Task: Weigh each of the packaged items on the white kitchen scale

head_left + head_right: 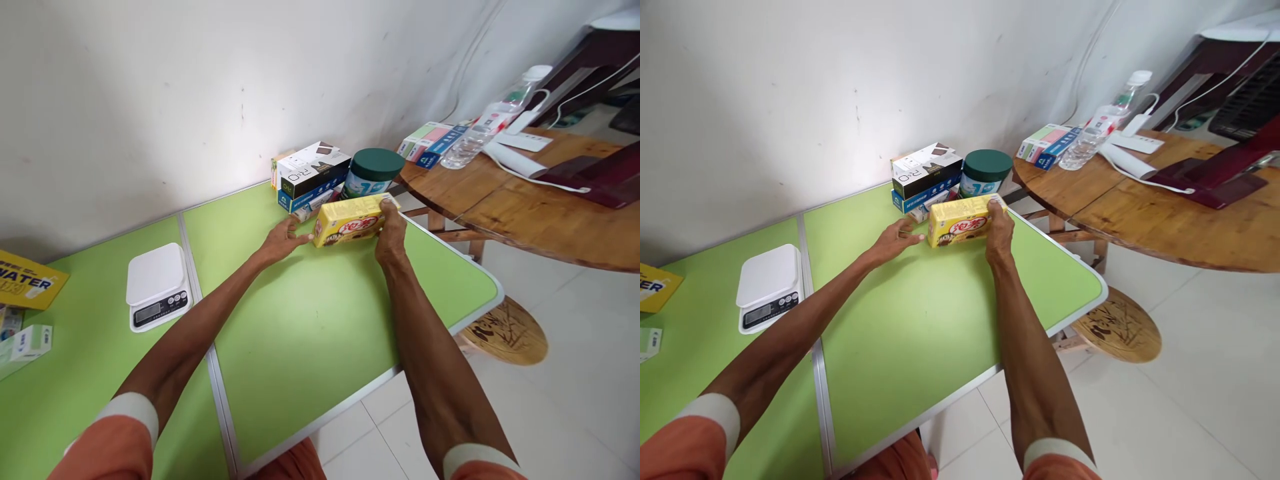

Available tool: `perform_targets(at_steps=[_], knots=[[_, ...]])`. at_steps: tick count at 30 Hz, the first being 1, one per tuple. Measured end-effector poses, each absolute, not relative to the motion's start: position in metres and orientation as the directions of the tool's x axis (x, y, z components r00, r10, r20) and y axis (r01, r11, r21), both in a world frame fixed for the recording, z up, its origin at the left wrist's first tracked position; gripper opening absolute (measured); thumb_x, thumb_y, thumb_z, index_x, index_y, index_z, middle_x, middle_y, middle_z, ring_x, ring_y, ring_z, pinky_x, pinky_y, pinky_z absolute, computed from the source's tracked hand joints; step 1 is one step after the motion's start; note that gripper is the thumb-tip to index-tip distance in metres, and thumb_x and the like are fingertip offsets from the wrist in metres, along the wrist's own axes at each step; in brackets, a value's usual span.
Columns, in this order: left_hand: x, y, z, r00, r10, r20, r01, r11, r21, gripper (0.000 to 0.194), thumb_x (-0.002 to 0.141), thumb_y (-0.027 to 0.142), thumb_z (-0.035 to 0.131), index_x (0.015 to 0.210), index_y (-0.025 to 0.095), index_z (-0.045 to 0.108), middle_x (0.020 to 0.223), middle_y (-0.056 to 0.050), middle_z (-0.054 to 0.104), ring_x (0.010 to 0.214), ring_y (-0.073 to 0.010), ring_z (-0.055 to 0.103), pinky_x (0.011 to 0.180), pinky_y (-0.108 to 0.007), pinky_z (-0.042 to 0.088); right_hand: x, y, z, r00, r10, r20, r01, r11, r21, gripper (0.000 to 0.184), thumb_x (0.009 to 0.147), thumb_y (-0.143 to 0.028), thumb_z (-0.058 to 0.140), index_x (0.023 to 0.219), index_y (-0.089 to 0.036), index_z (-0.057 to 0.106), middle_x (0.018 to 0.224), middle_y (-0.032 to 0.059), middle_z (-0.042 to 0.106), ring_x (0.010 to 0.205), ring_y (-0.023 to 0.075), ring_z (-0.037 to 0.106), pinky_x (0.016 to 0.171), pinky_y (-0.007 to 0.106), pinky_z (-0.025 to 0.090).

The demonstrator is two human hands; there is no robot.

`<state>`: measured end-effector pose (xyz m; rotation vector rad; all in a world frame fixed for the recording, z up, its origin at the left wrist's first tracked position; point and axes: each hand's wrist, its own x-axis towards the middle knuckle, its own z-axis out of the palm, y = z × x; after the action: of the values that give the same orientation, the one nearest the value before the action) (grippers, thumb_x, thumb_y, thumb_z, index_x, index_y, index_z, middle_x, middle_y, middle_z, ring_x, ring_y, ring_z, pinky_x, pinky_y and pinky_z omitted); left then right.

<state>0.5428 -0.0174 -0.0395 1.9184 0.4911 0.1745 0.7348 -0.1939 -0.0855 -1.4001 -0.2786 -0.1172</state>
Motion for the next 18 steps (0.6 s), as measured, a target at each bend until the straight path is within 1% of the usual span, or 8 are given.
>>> perform_targets(at_steps=[2, 4, 6, 8, 11, 13, 16, 18], knots=[[0.533, -0.023, -0.038, 0.928, 0.36, -0.101, 0.214, -0.289, 0.933, 0.107, 0.073, 0.057, 0.099, 0.162, 0.02, 0.053, 0.168, -0.024, 0.055, 0.14, -0.0393, 0.067, 0.109, -0.048, 0.06, 0.716, -0.188, -0.087, 0.973, 0.128, 0.194, 0.167, 0.198, -0.966, 0.068, 0.086, -0.088, 0.06, 0.087, -0.02, 0.066, 0.077, -0.0013, 0.063, 0.072, 0.0191, 0.065, 0.061, 0.032, 0.057], [0.516, -0.028, -0.036, 0.95, 0.295, -0.099, 0.185, -0.283, 0.941, 0.114, 0.067, 0.051, 0.104, 0.165, 0.022, 0.052, 0.168, -0.024, 0.055, 0.137, -0.0394, 0.069, 0.106, -0.049, 0.062, 0.693, -0.181, -0.087, 0.983, 0.102, 0.154, 0.13, 0.205, -0.97, 0.07, 0.087, -0.091, 0.055, 0.085, -0.021, 0.064, 0.075, -0.0014, 0.061, 0.071, 0.0197, 0.064, 0.064, 0.035, 0.059], [0.49, -0.031, -0.036, 0.955, 0.282, -0.086, 0.172, -0.297, 0.939, 0.103, 0.072, 0.049, 0.101, 0.161, 0.02, 0.057, 0.162, -0.024, 0.061, 0.128, -0.0367, 0.073, 0.104, -0.049, 0.063, 0.668, -0.178, -0.087, 0.988, 0.048, 0.148, 0.138, 0.177, -0.974, 0.069, 0.089, -0.09, 0.053, 0.084, -0.022, 0.064, 0.076, -0.0001, 0.061, 0.074, 0.0221, 0.066, 0.07, 0.04, 0.061], [0.459, -0.034, -0.038, 0.939, 0.339, -0.058, 0.167, -0.3, 0.939, 0.089, 0.082, 0.051, 0.093, 0.158, 0.018, 0.06, 0.157, -0.024, 0.064, 0.121, -0.0339, 0.075, 0.101, -0.049, 0.064, 0.64, -0.18, -0.09, 0.987, 0.027, 0.157, 0.153, 0.121, -0.981, 0.064, 0.091, -0.086, 0.057, 0.087, -0.023, 0.067, 0.081, 0.0033, 0.065, 0.083, 0.0272, 0.069, 0.079, 0.046, 0.062], [0.411, -0.037, -0.046, 0.925, 0.381, 0.002, 0.133, -0.329, 0.935, 0.087, 0.083, 0.055, 0.092, 0.155, 0.019, 0.06, 0.155, -0.024, 0.065, 0.122, -0.0346, 0.074, 0.098, -0.049, 0.065, 0.597, -0.181, -0.093, 0.97, 0.114, 0.216, 0.209, 0.068, -0.975, 0.058, 0.095, -0.084, 0.058, 0.094, -0.028, 0.071, 0.096, 0.0092, 0.074, 0.103, 0.0378, 0.072, 0.097, 0.058, 0.06], [0.385, -0.038, -0.048, 0.916, 0.401, 0.033, 0.132, -0.378, 0.916, 0.085, 0.081, 0.057, 0.093, 0.151, 0.019, 0.061, 0.15, -0.022, 0.067, 0.126, -0.0367, 0.071, 0.101, -0.052, 0.064, 0.568, -0.175, -0.09, 0.959, 0.174, 0.226, 0.22, 0.051, -0.974, 0.058, 0.096, -0.086, 0.055, 0.095, -0.03, 0.071, 0.101, 0.0103, 0.075, 0.109, 0.0418, 0.073, 0.105, 0.064, 0.058], [0.35, -0.032, -0.041, 0.855, 0.517, 0.049, 0.202, -0.418, 0.885, 0.062, 0.097, 0.058, 0.076, 0.143, 0.018, 0.065, 0.143, -0.022, 0.069, 0.129, -0.0377, 0.068, 0.108, -0.056, 0.061, 0.525, -0.152, -0.073, 0.956, 0.207, 0.206, 0.193, 0.081, -0.978, 0.059, 0.096, -0.085, 0.054, 0.099, -0.028, 0.07, 0.099, 0.0074, 0.074, 0.107, 0.0401, 0.074, 0.111, 0.071, 0.055], [0.324, -0.021, -0.028, 0.806, 0.588, 0.072, 0.235, -0.429, 0.872, 0.055, 0.104, 0.055, 0.066, 0.144, 0.018, 0.064, 0.143, -0.022, 0.068, 0.13, -0.0371, 0.067, 0.108, -0.055, 0.061, 0.498, -0.128, -0.057, 0.941, 0.234, 0.246, 0.214, 0.152, -0.965, 0.059, 0.097, -0.082, 0.053, 0.103, -0.025, 0.069, 0.1, 0.0056, 0.072, 0.106, 0.0354, 0.074, 0.113, 0.07, 0.055]])
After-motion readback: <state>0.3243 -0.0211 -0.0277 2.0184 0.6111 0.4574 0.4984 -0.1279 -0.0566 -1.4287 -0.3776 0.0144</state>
